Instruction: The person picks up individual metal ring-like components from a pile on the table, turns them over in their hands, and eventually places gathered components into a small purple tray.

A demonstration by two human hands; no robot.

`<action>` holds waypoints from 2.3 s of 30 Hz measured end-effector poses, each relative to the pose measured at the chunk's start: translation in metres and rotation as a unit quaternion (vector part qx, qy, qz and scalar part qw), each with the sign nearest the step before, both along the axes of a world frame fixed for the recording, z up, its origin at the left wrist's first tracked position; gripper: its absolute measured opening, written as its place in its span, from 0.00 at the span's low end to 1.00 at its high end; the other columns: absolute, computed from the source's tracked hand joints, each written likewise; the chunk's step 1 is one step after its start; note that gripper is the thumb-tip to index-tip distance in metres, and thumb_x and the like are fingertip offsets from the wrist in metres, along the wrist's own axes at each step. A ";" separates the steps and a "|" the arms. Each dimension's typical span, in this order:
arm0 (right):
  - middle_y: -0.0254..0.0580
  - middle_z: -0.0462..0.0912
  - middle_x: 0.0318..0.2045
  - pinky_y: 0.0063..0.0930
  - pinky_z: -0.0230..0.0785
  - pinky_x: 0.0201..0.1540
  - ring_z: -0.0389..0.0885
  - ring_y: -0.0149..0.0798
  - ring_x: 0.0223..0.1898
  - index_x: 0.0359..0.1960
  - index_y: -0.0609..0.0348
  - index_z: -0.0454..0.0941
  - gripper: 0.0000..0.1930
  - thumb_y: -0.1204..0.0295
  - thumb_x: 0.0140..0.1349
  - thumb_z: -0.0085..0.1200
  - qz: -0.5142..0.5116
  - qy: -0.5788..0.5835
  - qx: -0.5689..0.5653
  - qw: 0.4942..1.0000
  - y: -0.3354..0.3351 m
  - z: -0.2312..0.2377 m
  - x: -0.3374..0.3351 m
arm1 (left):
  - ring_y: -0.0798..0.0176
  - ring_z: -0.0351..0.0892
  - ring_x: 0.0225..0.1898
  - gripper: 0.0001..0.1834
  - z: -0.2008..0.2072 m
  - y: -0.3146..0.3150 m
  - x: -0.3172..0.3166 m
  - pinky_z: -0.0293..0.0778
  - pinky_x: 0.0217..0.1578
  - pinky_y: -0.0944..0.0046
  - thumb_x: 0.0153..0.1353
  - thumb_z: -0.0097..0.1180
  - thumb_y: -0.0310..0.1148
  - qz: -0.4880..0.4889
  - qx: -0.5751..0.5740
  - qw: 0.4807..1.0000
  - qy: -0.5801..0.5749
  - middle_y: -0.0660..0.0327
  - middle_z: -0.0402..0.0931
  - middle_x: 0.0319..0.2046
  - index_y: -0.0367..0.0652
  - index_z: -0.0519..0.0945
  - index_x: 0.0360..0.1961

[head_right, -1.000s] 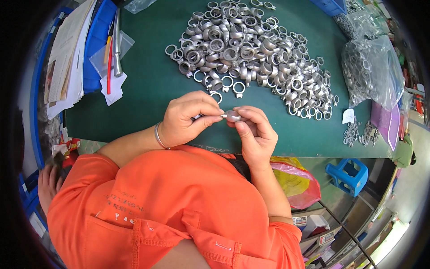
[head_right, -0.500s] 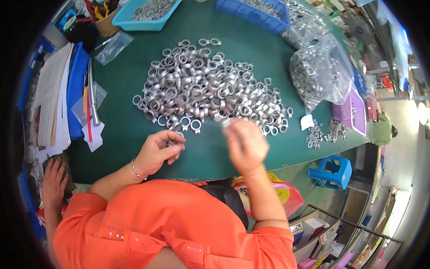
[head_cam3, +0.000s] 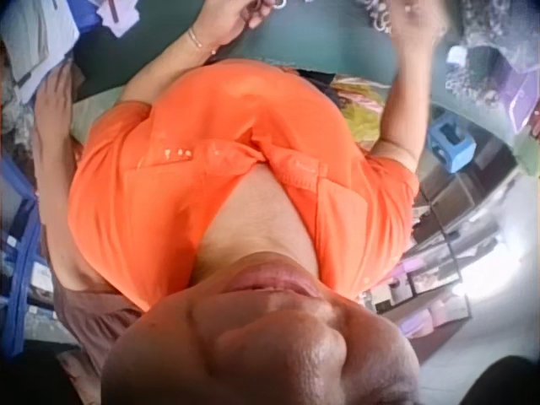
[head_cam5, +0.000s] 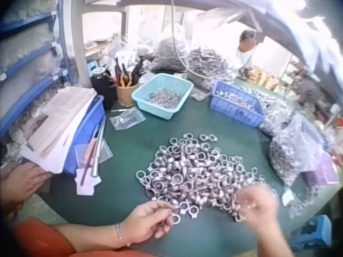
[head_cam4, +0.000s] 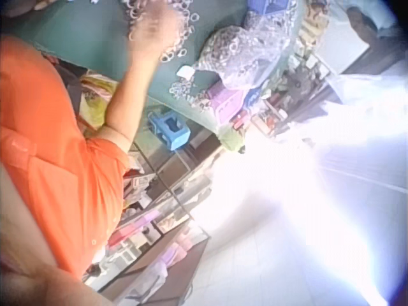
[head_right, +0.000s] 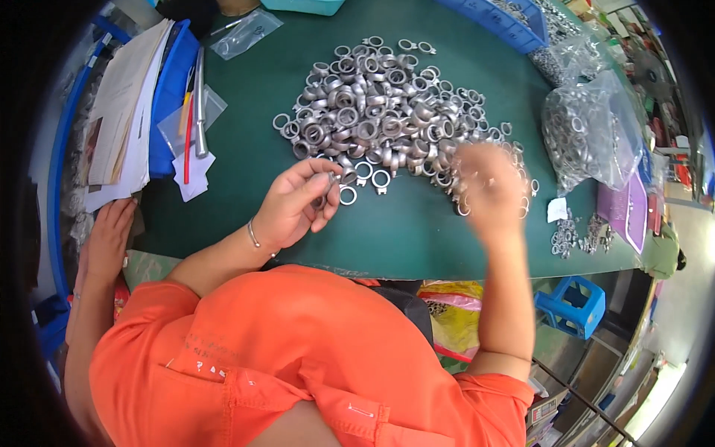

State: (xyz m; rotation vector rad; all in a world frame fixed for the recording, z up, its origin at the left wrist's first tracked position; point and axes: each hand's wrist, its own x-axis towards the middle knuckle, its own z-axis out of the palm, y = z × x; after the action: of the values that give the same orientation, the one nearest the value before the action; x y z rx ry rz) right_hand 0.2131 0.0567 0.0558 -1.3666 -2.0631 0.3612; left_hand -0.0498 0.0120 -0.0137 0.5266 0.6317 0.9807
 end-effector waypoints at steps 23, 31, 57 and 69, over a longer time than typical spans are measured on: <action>0.42 0.76 0.38 0.22 0.70 0.40 0.76 0.31 0.37 0.46 0.66 0.69 0.13 0.82 0.58 0.49 -0.015 0.515 -0.255 0.818 -0.077 -0.059 -0.071 | 0.69 0.72 0.27 0.05 0.018 -0.009 0.021 0.68 0.28 0.71 0.49 0.60 0.21 0.014 0.381 0.880 0.284 0.63 0.74 0.25 0.38 0.79 0.30; 0.44 0.74 0.41 0.26 0.71 0.45 0.75 0.33 0.42 0.50 0.67 0.65 0.21 0.86 0.53 0.53 0.090 0.554 -0.225 0.796 -0.084 -0.058 -0.075 | 0.66 0.73 0.30 0.06 0.016 -0.013 0.018 0.69 0.31 0.70 0.48 0.60 0.20 0.028 0.404 0.855 0.325 0.60 0.75 0.29 0.38 0.79 0.30; 0.46 0.77 0.30 0.28 0.70 0.33 0.77 0.42 0.30 0.31 0.65 0.77 0.09 0.84 0.45 0.58 0.122 0.213 0.047 0.968 -0.077 -0.050 -0.085 | 0.62 0.77 0.26 0.13 0.015 -0.017 -0.003 0.74 0.17 0.72 0.62 0.44 0.31 -0.100 -0.159 0.980 -0.062 0.56 0.75 0.31 0.35 0.74 0.43; 0.39 0.76 0.27 0.22 0.68 0.25 0.75 0.32 0.24 0.28 0.62 0.74 0.07 0.82 0.47 0.58 -0.022 0.208 -0.122 0.970 -0.044 -0.080 -0.089 | 0.70 0.76 0.25 0.08 0.007 -0.017 -0.004 0.66 0.15 0.77 0.57 0.53 0.26 -0.070 -0.054 0.983 0.158 0.60 0.73 0.28 0.34 0.74 0.38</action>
State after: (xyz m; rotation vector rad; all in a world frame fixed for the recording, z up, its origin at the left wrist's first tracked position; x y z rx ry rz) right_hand 0.1241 0.0127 -0.0239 -1.3362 -1.6779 0.8308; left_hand -0.0541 -0.0046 -0.0071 0.6269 0.9150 0.7305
